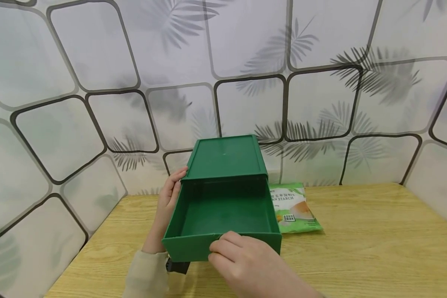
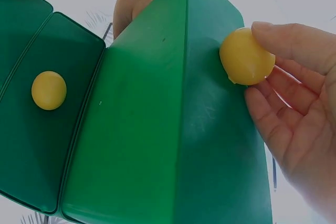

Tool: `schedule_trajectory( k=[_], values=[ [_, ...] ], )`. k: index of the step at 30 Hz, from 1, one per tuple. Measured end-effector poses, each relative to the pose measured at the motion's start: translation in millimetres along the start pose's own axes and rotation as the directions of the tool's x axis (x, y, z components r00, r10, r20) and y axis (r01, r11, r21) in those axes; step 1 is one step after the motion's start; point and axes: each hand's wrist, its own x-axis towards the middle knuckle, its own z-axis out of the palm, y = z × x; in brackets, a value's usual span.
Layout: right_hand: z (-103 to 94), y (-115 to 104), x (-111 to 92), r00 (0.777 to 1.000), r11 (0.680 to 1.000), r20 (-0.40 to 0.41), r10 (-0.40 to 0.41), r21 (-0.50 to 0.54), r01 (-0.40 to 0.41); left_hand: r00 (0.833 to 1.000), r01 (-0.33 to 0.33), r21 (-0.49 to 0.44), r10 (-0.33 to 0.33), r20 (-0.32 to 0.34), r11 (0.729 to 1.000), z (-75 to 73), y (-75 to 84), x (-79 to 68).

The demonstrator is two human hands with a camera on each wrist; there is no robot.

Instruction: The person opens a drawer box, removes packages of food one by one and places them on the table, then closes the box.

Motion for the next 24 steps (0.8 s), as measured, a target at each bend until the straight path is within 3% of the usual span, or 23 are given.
schedule_trajectory(
  k=[24],
  values=[
    [1.0, 4.3, 2.7, 0.999, 0.998, -0.036, 0.003, 0.070, 0.000, 1.000, 0.004, -0.007, -0.004, 0.002, 1.000, -0.4, 0.1, 1.1]
  ],
)
